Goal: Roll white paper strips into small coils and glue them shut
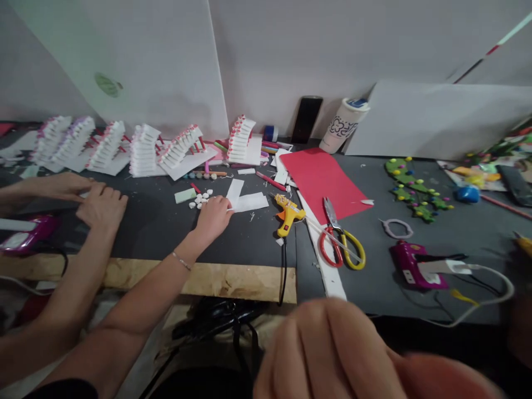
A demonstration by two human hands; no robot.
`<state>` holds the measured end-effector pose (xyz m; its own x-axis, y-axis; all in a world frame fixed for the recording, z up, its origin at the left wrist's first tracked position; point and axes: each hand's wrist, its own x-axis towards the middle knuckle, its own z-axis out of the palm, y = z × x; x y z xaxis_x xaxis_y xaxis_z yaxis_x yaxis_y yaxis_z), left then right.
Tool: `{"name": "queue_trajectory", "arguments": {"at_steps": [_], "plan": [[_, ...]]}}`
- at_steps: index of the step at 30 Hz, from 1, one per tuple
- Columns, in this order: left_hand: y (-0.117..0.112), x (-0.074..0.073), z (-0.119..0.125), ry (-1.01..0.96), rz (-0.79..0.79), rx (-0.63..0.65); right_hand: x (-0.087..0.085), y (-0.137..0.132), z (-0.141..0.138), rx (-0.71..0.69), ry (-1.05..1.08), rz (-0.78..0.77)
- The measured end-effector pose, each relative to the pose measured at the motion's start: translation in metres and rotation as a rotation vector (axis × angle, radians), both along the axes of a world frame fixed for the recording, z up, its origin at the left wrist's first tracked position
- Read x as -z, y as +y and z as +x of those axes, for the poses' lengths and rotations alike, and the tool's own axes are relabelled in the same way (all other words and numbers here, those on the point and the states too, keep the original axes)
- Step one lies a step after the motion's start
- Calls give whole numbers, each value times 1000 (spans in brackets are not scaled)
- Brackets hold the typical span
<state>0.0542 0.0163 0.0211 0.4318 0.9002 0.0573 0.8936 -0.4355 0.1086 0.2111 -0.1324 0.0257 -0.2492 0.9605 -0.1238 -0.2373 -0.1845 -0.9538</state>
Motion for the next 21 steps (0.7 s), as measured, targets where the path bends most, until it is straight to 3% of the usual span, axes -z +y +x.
{"name": "queue_trajectory", "arguments": {"at_steps": [4,9,10,12,14,16,18,21], "plan": [[8,-10,-3,-93,15,1,4,19,-21,-84,-102,81],[12,-36,-20,-469,108,-119,10,38,-46,-196,-238,135],[11,-42,-27,-573,103,-140,10,45,-45,-144,-310,150],[5,-52,-44,-795,30,-156,9,58,-37,205,-499,219],[-5,-55,-63,-995,-168,-159,7,67,-27,519,-563,307],[-18,-50,-78,-1124,-418,-168,5,69,-22,595,-443,264],[-32,-37,-86,-1188,-601,-186,4,67,-24,484,-245,116],[-49,-14,-90,-1175,-680,-204,9,64,-37,200,-88,-92]]}}
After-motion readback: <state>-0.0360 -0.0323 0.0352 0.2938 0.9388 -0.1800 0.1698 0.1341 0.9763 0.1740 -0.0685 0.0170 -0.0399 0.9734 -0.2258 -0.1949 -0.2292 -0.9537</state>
